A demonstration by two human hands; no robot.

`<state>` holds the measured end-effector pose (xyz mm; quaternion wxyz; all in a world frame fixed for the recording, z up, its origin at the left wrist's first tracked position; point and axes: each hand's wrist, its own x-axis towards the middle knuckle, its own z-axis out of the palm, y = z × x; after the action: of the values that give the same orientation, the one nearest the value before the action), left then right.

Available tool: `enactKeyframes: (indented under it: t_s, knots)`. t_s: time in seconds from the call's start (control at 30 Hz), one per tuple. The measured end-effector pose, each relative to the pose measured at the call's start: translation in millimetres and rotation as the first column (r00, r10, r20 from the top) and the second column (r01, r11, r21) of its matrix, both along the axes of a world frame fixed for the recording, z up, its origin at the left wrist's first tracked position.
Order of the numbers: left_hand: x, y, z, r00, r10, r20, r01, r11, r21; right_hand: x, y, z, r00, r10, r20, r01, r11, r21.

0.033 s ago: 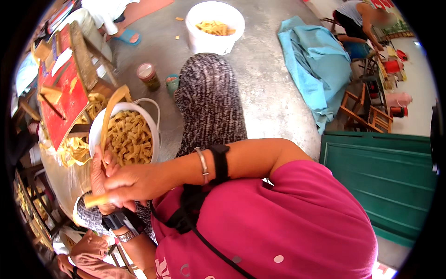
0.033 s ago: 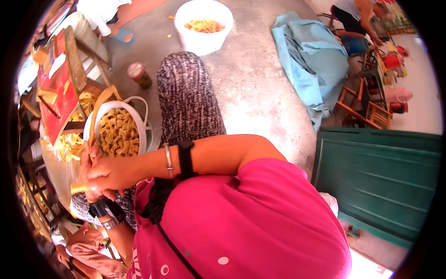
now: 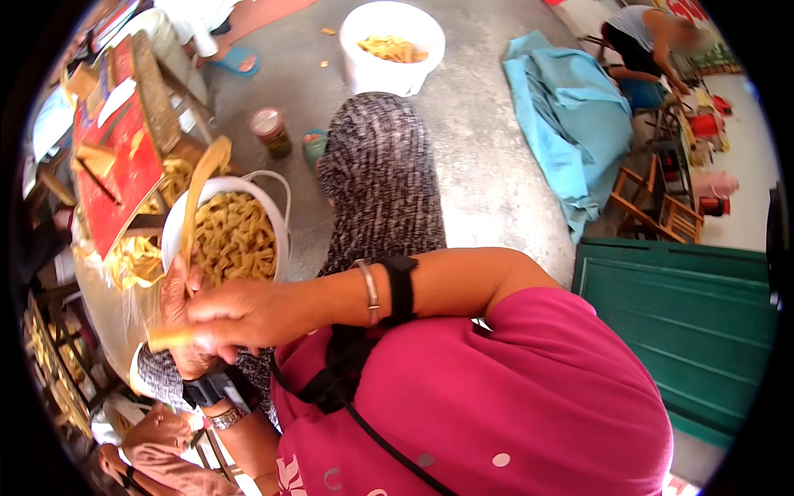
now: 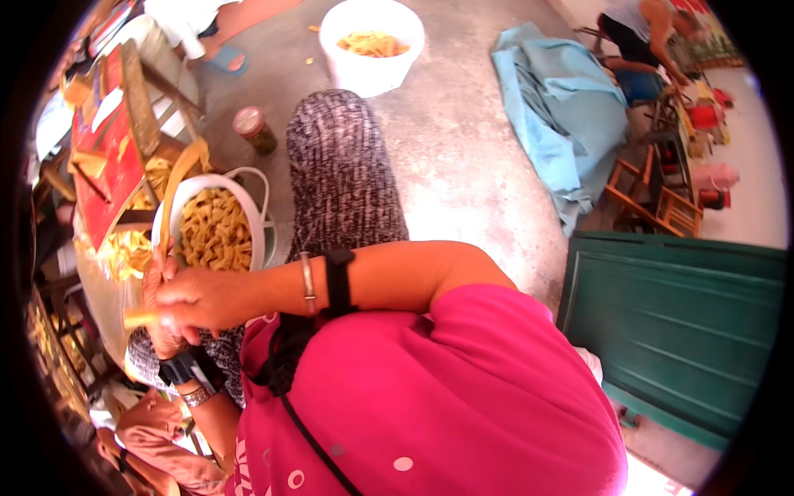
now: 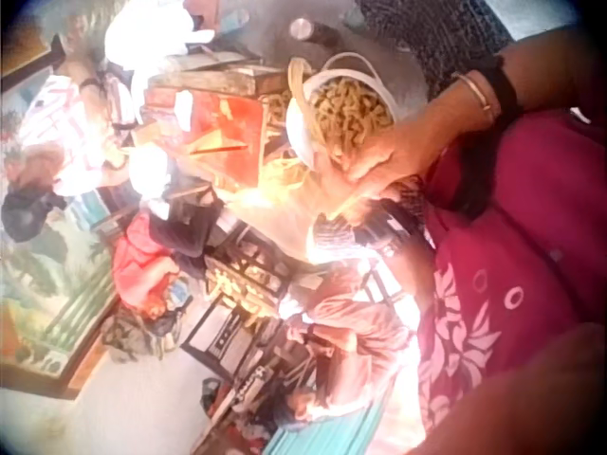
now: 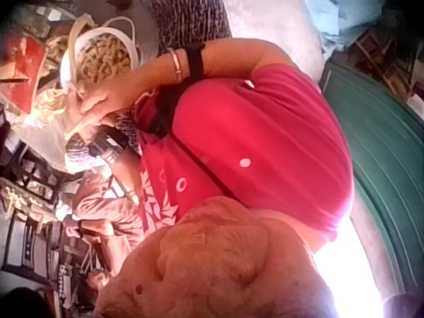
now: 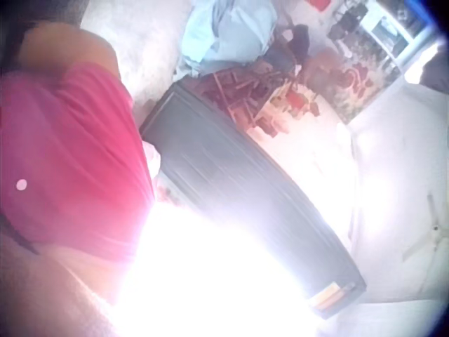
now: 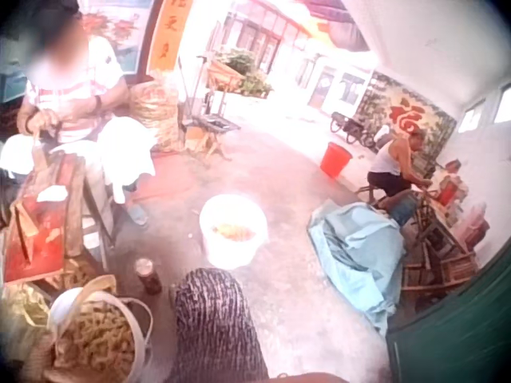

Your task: The person is weaving strips of light brown leaf material by hand, looping and knotting them into small bundles and placing them into a white bowl.

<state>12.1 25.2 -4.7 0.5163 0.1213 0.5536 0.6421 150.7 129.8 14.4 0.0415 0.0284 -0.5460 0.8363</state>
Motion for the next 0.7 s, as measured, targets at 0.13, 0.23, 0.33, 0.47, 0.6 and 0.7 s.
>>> enactKeyframes:
  t_s: [0.13,0.23,0.33,0.47,0.6,0.7]
  knots:
    - [4.5,-15.5,-6.8,0.971,0.184,-0.151,-0.183,0.983,0.016,-8.4,6.2,-13.8,0.731,-0.520,-0.443,0.676,0.641,0.363]
    - [25.4,-9.1,15.1,0.960,0.081,-0.269,-0.087,0.996,-0.012,-13.1,18.6,-9.9,0.654,-0.515,-0.554,0.755,0.477,0.449]
    - [44.0,0.6,36.8,0.926,0.029,-0.376,-0.071,0.993,-0.098,-16.7,19.3,-17.3,0.692,-0.535,-0.484,0.720,0.469,0.511]
    - [48.9,5.6,42.3,0.348,-0.049,-0.936,-0.076,0.994,-0.080,-16.9,27.3,-14.4,0.814,-0.568,-0.122,0.555,0.698,0.452]
    - [52.4,17.6,57.0,-0.188,-0.044,-0.981,-0.098,0.995,-0.026,-7.5,41.0,-3.2,0.895,-0.430,-0.119,0.438,0.797,0.415]
    - [62.4,26.1,61.0,-0.223,-0.017,-0.975,-0.055,0.998,-0.005,-0.8,56.2,-4.4,0.940,-0.305,-0.151,0.340,0.851,0.399]
